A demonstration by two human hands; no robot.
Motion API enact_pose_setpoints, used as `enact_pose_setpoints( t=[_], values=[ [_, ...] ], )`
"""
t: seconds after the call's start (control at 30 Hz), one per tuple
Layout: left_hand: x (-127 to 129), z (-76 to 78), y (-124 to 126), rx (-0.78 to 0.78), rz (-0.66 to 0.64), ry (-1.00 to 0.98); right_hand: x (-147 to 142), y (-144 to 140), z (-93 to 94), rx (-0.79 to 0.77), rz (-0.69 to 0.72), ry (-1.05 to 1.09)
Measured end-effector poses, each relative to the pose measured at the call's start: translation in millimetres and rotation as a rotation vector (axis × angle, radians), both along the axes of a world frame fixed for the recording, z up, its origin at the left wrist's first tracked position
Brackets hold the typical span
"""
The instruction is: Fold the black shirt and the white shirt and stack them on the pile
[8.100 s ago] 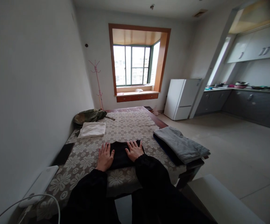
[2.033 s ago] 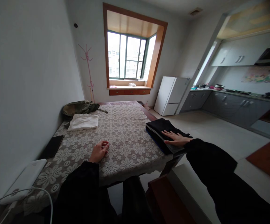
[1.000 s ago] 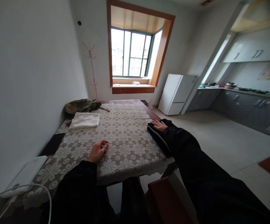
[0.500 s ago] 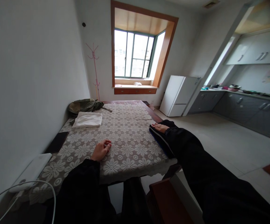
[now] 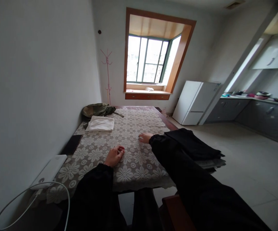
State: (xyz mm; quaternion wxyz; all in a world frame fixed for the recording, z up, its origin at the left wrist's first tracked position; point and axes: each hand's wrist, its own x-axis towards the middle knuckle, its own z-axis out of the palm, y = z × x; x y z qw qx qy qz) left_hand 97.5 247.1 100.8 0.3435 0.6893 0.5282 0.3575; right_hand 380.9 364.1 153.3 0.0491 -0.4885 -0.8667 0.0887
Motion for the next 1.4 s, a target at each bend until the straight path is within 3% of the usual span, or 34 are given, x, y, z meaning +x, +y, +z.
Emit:
enact_pose_setpoints(
  t=[0.13, 0.23, 0.33, 0.43, 0.63, 0.8, 0.93, 1.03, 1.17, 1.27, 1.4],
  values=[
    [-1, -1.0, 2, 0.058, -0.01, 0.057, -100, 22, -32.2, -0.024, 0.064, 0.125],
    [-2, -1.4, 5, 0.078, -0.027, 0.066, -164, 42, -43.2, -0.038, 0.049, 0.212],
    [-3, -1.9, 6, 0.06, 0.011, 0.067, -206, 57, -48.7, -0.061, -0.014, 0.254],
    [-5, -2.9, 7, 0.061, 0.097, 0.035, -223, 63, -53.2, -0.056, -0.066, 0.292],
    [-6, -7.1, 16, -0.016, 0.231, -0.118, -218, 55, -49.6, -0.028, -0.042, 0.383],
    [-25, -6.0, 32, -0.235, 0.454, -0.88, -200, 18, -28.1, -0.028, 0.007, 0.467],
    [-44, -3.2, 33, -0.301, 0.409, -1.183, -152, -55, -11.8, 0.033, 0.114, 0.635],
    [-46, -0.3, 26, -0.245, 0.349, -1.127, -97, -123, -14.0, 0.011, 0.128, 0.769],
    [-35, 8.3, 18, -0.189, 0.399, -0.889, -47, -180, -30.5, 0.026, -0.056, 0.791],
    [-24, 17.3, 13, -0.165, 0.386, -0.808, -56, -184, -34.3, 0.071, -0.094, 0.854],
    [-8, 23.6, -4, -0.133, 0.303, -0.835, -113, -166, -20.6, 0.009, 0.003, 0.979]
  ],
)
